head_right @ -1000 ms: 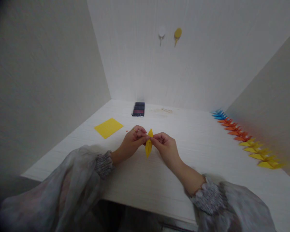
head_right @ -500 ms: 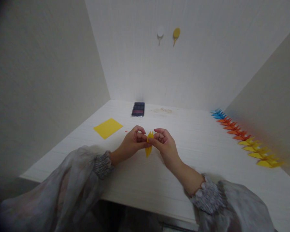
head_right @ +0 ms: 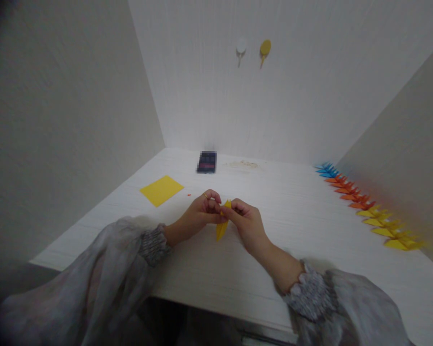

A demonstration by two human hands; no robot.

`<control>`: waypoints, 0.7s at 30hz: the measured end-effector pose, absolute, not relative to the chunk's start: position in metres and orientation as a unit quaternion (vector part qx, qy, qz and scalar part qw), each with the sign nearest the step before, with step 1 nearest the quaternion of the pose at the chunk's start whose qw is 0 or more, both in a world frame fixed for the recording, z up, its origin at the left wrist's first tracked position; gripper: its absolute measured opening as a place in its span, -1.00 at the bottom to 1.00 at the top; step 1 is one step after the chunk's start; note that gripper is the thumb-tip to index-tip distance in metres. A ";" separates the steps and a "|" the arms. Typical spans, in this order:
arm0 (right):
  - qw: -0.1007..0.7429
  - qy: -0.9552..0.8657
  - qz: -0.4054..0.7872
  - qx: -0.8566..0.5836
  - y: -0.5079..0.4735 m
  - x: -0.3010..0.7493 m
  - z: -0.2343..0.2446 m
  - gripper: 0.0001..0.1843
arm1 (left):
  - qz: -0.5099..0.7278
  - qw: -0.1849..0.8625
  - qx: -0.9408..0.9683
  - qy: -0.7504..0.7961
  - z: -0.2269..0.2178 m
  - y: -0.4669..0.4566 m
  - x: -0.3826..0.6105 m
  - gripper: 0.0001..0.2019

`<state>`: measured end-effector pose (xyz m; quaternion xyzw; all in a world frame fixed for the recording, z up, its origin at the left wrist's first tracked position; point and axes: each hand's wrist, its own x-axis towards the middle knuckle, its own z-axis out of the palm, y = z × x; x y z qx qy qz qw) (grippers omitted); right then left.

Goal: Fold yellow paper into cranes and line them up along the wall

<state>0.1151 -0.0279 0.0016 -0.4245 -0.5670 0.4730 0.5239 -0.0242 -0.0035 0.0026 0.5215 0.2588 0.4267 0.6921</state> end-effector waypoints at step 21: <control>0.512 -0.657 0.282 -0.475 -0.028 0.113 -0.004 -0.84 | 0.482 0.701 0.448 0.276 0.000 -0.001 -0.024 -0.77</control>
